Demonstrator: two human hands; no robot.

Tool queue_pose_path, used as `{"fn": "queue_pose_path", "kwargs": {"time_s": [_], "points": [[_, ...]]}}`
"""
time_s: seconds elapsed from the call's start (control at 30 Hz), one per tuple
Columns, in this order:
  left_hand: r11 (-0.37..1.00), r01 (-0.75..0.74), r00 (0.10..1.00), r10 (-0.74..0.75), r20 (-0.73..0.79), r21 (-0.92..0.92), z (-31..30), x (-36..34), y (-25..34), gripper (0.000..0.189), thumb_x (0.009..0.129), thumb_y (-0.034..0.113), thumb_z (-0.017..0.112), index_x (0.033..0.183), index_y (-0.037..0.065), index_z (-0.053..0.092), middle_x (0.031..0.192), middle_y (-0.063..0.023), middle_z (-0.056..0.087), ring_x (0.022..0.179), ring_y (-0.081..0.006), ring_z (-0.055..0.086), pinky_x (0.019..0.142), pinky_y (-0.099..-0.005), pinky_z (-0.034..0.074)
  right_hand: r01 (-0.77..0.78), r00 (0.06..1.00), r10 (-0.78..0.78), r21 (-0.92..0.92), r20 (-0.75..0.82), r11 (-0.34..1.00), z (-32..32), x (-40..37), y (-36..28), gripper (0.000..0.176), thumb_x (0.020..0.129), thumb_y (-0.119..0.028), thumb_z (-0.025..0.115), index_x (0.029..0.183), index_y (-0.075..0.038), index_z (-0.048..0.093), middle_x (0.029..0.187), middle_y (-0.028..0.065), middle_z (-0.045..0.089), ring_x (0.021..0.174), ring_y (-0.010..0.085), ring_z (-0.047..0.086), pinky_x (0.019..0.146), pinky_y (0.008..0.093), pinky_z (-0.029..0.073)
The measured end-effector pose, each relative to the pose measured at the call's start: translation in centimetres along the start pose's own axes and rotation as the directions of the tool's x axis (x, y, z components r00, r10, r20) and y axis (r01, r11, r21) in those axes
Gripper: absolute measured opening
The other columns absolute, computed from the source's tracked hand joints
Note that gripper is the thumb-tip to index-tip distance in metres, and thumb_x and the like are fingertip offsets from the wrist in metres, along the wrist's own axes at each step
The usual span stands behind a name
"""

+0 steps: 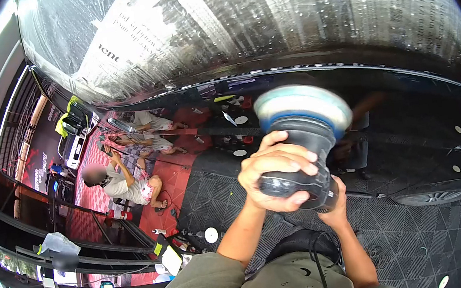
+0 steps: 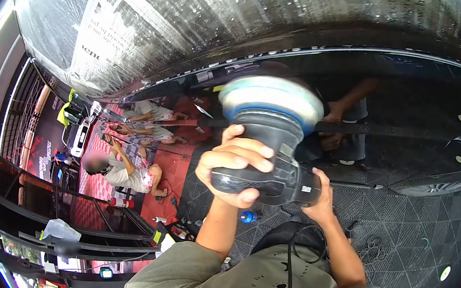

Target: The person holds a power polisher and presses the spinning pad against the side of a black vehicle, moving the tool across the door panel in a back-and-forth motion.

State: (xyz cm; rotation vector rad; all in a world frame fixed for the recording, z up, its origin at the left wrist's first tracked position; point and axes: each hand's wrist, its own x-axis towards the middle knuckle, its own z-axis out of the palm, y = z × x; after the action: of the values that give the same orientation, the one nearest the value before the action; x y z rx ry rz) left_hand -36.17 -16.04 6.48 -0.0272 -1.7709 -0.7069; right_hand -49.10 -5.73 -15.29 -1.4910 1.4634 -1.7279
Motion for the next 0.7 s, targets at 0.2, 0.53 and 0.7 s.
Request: {"fn": "queue_pose_path", "kwargs": {"time_s": [0.2, 0.53, 0.7], "points": [[0.999, -0.026, 0.998, 0.024, -0.054, -0.042, -3.5, -1.1, -0.6, 0.043, 0.070, 0.019, 0.082, 0.103, 0.005, 0.057, 0.084, -0.0148, 0.074, 0.088, -0.0302, 0.072, 0.107, -0.0440, 0.034, -0.046, 0.998, 0.043, 0.083, 0.046, 0.995, 2.9, 0.1, 0.1, 0.088, 0.062, 0.002, 0.078, 0.139, -0.007, 0.035, 0.095, 0.0159, 0.069, 0.086, 0.0335, 0.070, 0.078, 0.0383, 0.056], [0.989, -0.071, 0.995, 0.079, 0.061, -0.128, 5.6, 3.4, 0.2, 0.054, 0.066, 0.023, 0.090, 0.105, 0.008, 0.057, 0.090, -0.0156, 0.074, 0.091, -0.0317, 0.072, 0.107, -0.0441, 0.031, -0.086, 0.996, 0.085, 0.046, 0.025, 0.995, -7.0, 0.0, -1.1, 0.093, 0.057, 0.002, 0.080, 0.138, -0.007, 0.035, 0.105, 0.0140, 0.065, 0.094, 0.0277, 0.067, 0.084, 0.0370, 0.053], [0.995, -0.047, 0.988, 0.059, 0.144, -0.089, 12.8, 5.6, 0.9, 0.051, 0.070, 0.028, 0.087, 0.105, 0.010, 0.055, 0.090, -0.0142, 0.074, 0.092, -0.0306, 0.071, 0.109, -0.0437, 0.030, -0.076, 0.997, 0.076, -0.008, -0.005, 0.997, -14.1, -0.7, 0.3, 0.095, 0.055, 0.000, 0.079, 0.139, -0.008, 0.036, 0.104, 0.0125, 0.065, 0.094, 0.0272, 0.067, 0.086, 0.0367, 0.052]]}}
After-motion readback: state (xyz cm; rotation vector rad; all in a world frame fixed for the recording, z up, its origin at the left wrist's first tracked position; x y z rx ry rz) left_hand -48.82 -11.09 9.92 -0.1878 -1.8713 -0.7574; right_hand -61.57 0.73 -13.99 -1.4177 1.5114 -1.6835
